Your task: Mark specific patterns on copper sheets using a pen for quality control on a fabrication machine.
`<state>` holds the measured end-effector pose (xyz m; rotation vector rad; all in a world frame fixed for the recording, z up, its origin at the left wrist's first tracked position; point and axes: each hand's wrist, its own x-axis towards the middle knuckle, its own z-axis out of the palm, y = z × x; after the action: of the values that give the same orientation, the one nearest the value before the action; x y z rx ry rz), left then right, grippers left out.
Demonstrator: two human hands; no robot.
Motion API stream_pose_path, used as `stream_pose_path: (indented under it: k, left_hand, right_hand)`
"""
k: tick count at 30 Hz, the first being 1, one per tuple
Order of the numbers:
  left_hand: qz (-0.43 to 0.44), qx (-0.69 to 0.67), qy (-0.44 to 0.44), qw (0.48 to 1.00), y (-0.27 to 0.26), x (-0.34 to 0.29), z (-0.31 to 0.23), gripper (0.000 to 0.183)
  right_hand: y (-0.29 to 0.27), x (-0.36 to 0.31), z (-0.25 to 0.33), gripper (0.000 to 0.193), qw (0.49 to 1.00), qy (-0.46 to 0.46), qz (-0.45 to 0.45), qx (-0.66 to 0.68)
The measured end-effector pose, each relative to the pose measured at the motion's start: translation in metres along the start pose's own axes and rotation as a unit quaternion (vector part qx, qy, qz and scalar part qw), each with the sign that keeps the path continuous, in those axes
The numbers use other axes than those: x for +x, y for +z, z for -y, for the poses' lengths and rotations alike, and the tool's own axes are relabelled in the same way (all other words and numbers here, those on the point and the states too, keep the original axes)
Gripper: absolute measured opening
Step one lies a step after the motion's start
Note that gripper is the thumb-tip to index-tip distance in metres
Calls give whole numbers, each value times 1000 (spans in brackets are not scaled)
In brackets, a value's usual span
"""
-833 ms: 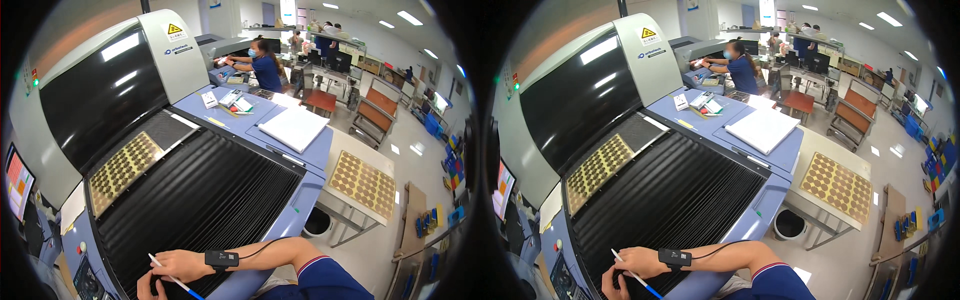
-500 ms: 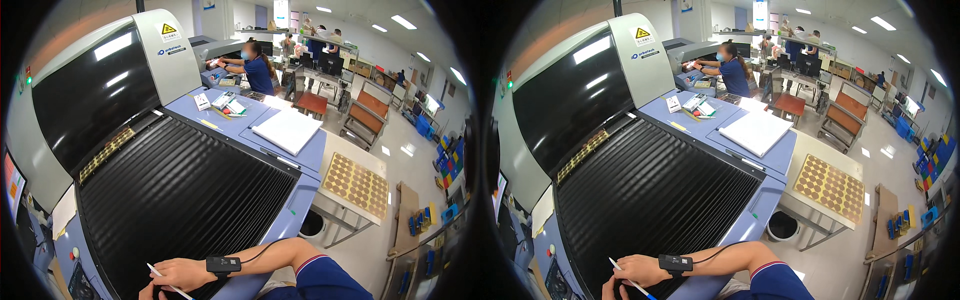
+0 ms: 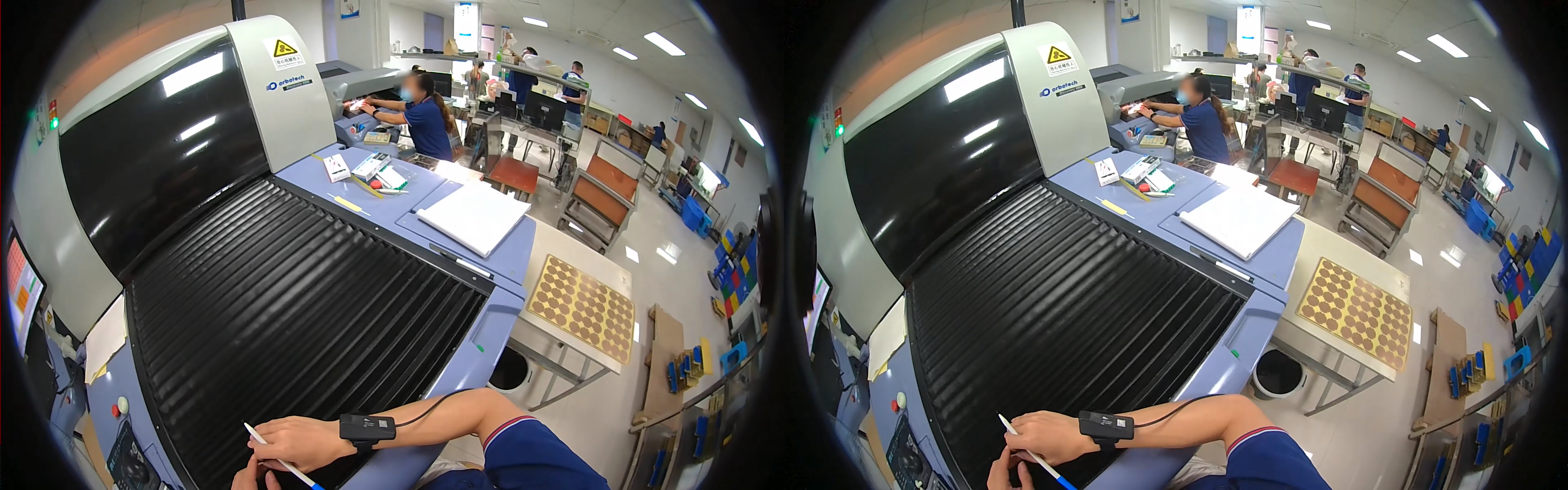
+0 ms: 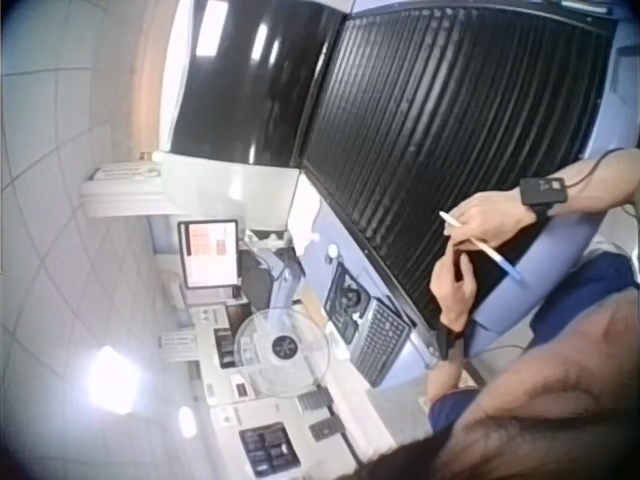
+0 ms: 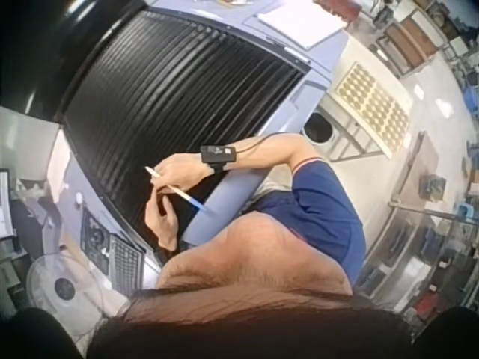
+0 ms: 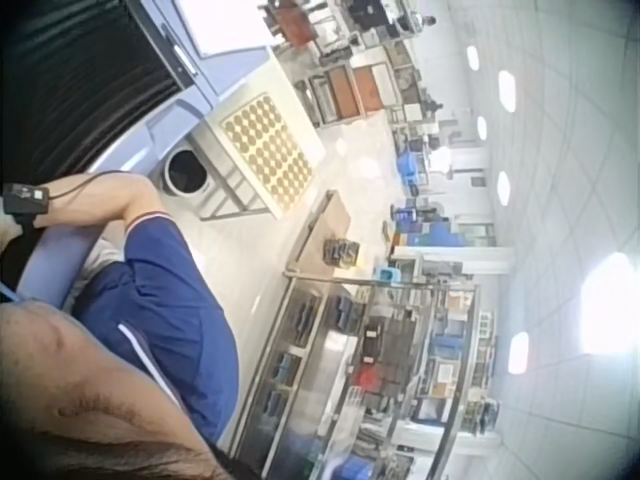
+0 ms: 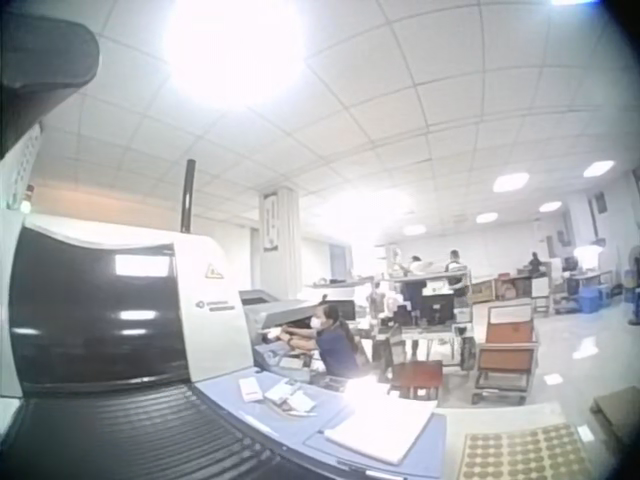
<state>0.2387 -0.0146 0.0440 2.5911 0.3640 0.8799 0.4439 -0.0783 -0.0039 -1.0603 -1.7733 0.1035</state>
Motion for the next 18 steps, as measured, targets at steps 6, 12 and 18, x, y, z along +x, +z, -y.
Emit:
stream_pose_path:
  k: [6, 12, 18]
  left_hand:
    - [-6, -3, 4, 1000, 4, -2, 3, 34]
    - [-1, -7, 2, 1000, 5, -5, 6, 35]
    - [-3, -5, 5, 1000, 4, -4, 6, 36]
  right_hand:
    - [1, -1, 1, 22, 1000, -4, -13, -7]
    - [0, -1, 0, 22, 999, -22, -8, -28]
    - [0, 0, 0, 23, 1000, -20, -14, -12]
